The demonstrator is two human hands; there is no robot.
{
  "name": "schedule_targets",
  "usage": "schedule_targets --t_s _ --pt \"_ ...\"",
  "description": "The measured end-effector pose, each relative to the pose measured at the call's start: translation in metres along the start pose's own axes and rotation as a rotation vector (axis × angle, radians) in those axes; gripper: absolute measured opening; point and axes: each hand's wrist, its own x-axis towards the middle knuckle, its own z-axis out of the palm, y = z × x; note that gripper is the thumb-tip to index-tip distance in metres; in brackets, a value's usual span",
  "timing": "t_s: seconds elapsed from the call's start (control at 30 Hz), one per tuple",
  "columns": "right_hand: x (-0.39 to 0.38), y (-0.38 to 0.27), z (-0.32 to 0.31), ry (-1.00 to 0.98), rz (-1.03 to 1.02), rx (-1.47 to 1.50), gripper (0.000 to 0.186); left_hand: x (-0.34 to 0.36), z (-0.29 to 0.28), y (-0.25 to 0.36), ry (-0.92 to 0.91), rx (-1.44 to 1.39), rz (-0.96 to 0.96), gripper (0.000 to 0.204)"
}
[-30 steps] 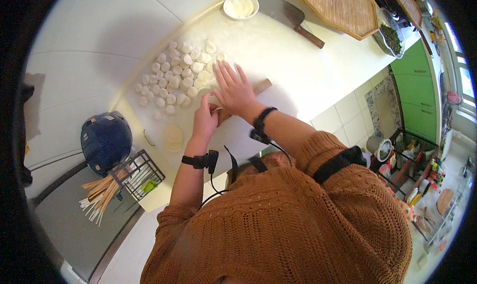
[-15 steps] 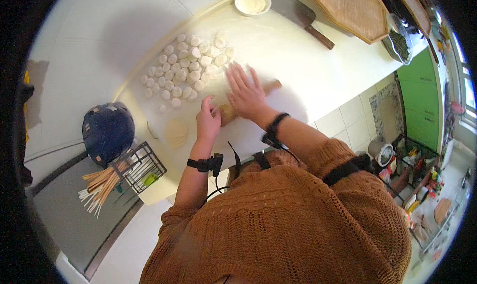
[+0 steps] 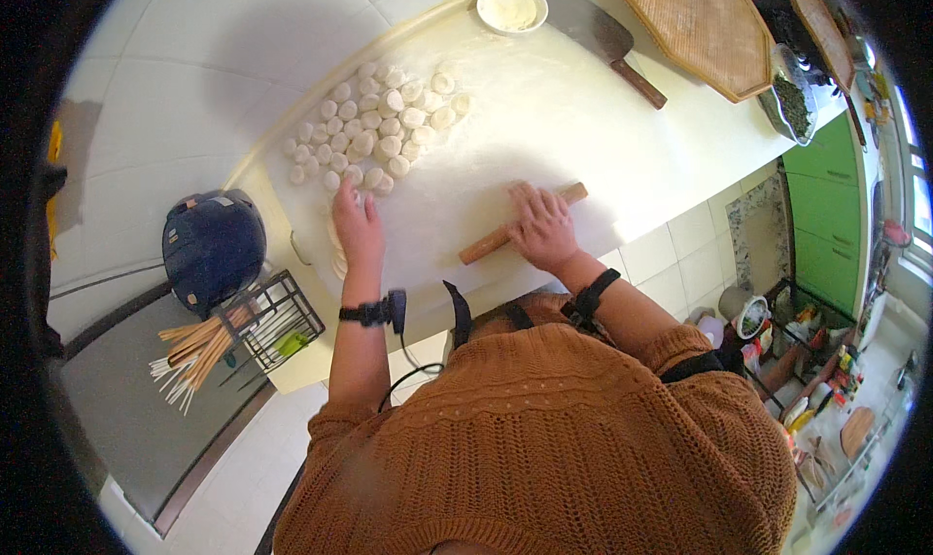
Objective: The person repeatedly picks small dough balls from a pile on a white countertop and flattens them into round discs using a wooden rolling pin. The flattened discs are placed in a separate pile on the counter.
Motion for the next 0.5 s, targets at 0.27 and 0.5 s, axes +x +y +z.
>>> schedule_targets --t_s 0.27,0.5 --pt "-0.023 0.070 -0.046 0.099 0.070 0.023 0.066 -0.013 0.034 0.064 -0.162 -0.184 0.026 0.054" --pt "-0.018 0.062 -0.035 0.117 0.143 0.009 0.066 0.011 0.025 0.073 -0.333 -0.291 -0.078 0.056"
